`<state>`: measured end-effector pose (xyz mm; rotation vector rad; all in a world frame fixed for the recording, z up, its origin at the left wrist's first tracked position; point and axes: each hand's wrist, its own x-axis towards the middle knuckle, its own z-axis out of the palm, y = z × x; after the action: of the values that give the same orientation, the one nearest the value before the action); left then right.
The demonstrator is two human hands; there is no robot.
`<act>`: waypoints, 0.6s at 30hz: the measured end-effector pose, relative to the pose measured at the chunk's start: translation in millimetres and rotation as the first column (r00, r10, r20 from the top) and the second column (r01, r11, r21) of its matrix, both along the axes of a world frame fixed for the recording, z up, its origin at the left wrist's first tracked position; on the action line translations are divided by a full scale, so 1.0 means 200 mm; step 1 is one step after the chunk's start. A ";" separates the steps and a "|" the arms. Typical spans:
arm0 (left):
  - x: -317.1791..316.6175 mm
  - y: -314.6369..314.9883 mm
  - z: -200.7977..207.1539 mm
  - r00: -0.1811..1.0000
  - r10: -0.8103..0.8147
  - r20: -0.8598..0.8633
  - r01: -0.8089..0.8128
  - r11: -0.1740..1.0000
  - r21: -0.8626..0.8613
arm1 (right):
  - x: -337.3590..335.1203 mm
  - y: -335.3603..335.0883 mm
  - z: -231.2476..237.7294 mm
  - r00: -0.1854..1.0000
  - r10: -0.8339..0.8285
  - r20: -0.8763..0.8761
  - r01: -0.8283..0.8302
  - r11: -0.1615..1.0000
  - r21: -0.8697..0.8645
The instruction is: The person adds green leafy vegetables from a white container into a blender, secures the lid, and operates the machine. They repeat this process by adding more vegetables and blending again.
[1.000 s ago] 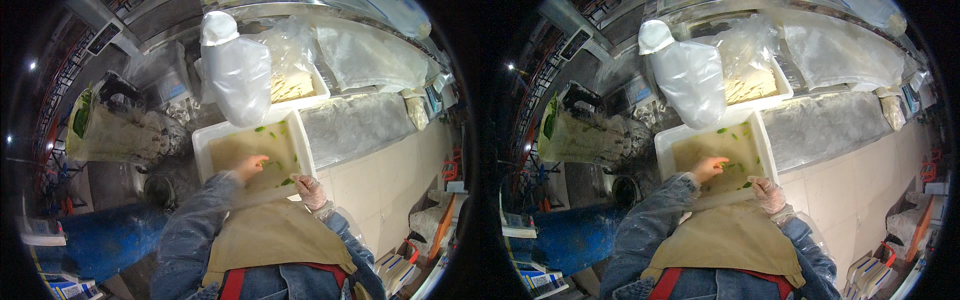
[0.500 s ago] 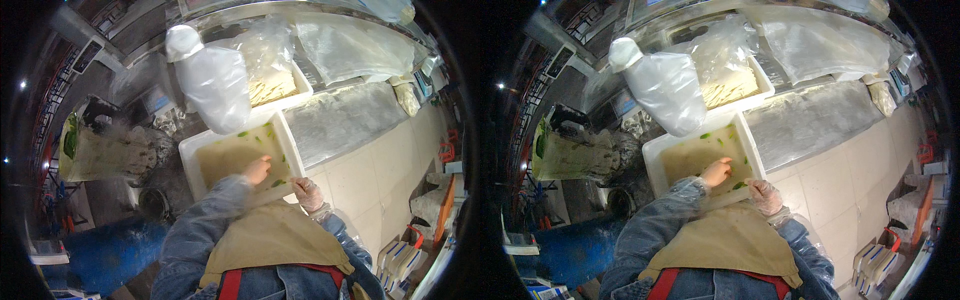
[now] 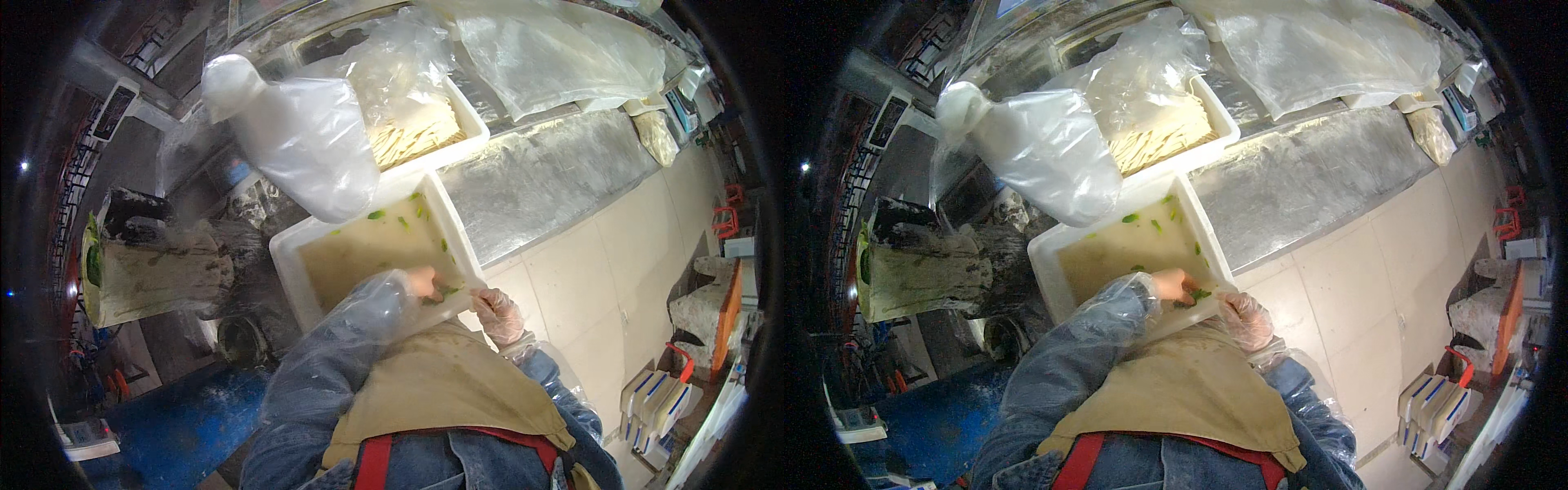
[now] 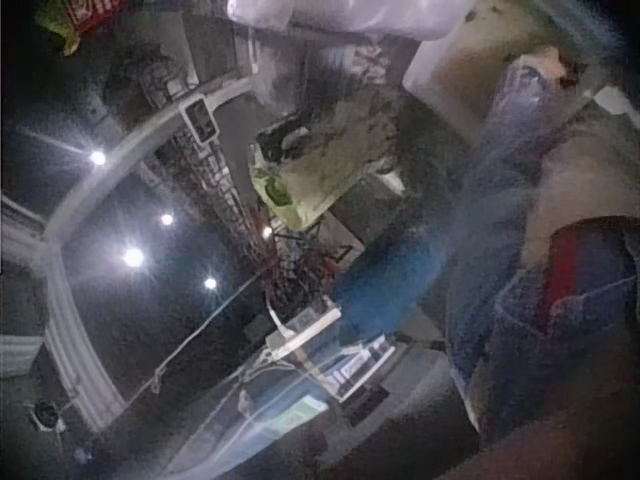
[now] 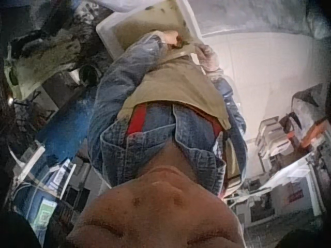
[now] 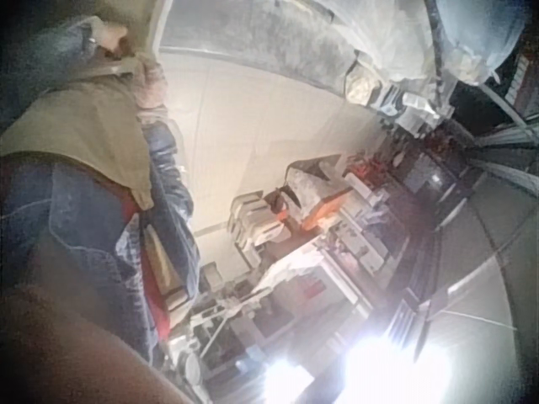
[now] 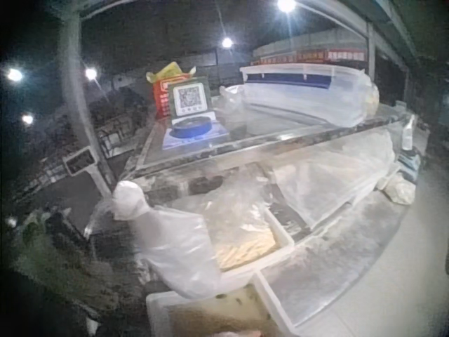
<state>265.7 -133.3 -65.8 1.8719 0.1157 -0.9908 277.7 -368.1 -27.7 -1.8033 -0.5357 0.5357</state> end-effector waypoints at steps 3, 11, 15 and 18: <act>0.05 0.00 0.05 0.996 -0.072 0.043 0.069 0.995 0.071 | 0.00 0.00 0.03 0.999 -0.014 0.034 0.015 1.000 -0.018; -0.20 0.32 0.70 0.851 0.421 0.314 -0.367 0.904 -0.218 | 0.09 0.05 0.10 0.995 -0.037 0.089 0.054 0.980 -0.189; -0.32 0.38 0.80 0.684 0.581 0.442 -0.500 0.814 -0.296 | 0.11 0.12 0.07 0.997 0.027 0.072 -0.019 0.994 -0.111; -0.38 0.32 0.64 0.400 0.555 0.730 -0.571 0.773 -0.275 | 0.12 0.17 0.06 0.990 0.094 0.102 -0.088 0.994 -0.071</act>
<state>190.2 -69.3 62.6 1.9080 0.2164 0.3698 301.5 -335.1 -15.0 -1.8844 -0.6822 0.5280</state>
